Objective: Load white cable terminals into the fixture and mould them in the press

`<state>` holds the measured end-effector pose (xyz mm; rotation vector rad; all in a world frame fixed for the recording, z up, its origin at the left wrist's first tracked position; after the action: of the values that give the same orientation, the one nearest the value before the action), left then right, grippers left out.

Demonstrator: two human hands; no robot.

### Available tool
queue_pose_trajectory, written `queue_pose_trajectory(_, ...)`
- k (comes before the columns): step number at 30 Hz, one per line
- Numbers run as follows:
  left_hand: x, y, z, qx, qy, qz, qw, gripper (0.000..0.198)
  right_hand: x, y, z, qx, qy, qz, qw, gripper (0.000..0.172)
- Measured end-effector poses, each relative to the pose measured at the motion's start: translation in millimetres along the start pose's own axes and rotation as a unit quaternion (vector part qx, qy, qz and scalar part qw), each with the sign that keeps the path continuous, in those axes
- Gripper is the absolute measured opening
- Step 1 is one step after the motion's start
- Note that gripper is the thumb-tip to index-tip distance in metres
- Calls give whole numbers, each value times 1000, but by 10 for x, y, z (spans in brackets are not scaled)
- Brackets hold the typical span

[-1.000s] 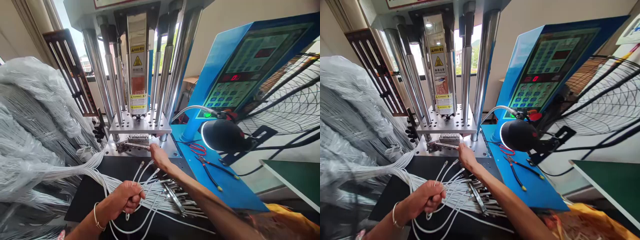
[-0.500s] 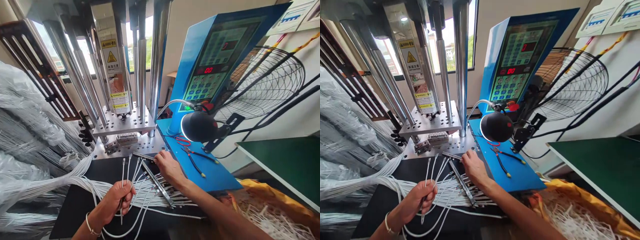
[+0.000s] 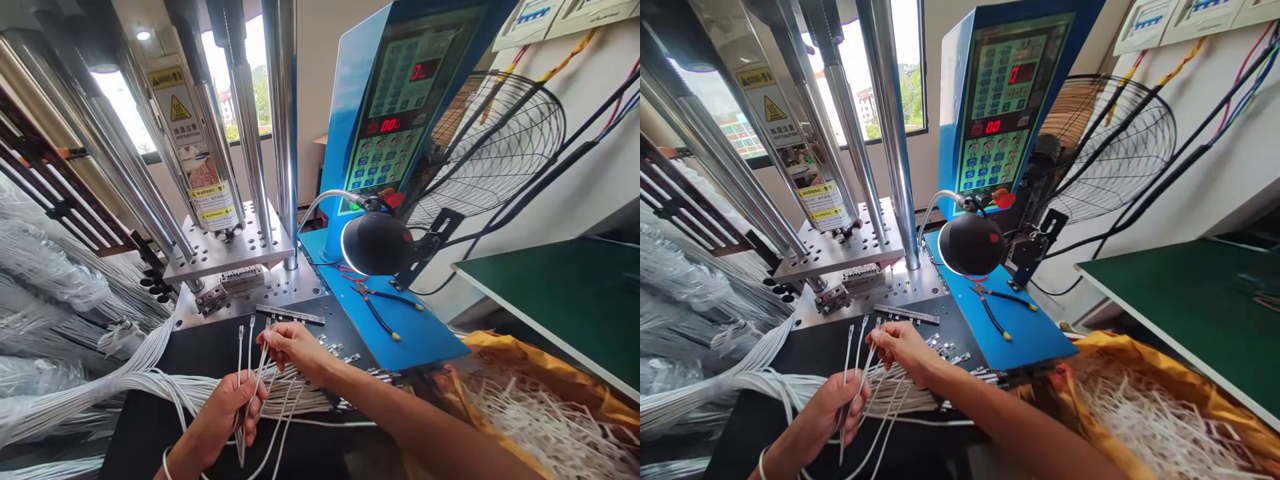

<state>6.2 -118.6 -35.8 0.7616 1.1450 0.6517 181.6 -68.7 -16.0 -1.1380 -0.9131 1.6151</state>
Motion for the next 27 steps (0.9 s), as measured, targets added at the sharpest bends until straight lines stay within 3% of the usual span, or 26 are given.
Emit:
queue_pose_trajectory(7,14,25,60,16,-3,-7,1000,41,27,54,-28,-43,27,-26,998,45)
queue_pose_trajectory(14,59,-8,47,19,5,-3,1000,39,16,13,-22,-104,49,-113,987,42)
queue_pose_trajectory(27,35,-36,42,30,9,10,999,40,15,49,-5,-107,59,-104,987,38)
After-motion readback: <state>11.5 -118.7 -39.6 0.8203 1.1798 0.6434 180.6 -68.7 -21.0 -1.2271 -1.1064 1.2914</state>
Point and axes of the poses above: each hand's wrist, its own x-axis towards the middle knuckle, its own z-axis out of the palm, y = z × x, the point moved 2 cm from there along x, towards the middle knuckle, and after that the axes turned 15 degrees about y, right-handed, at the moved point
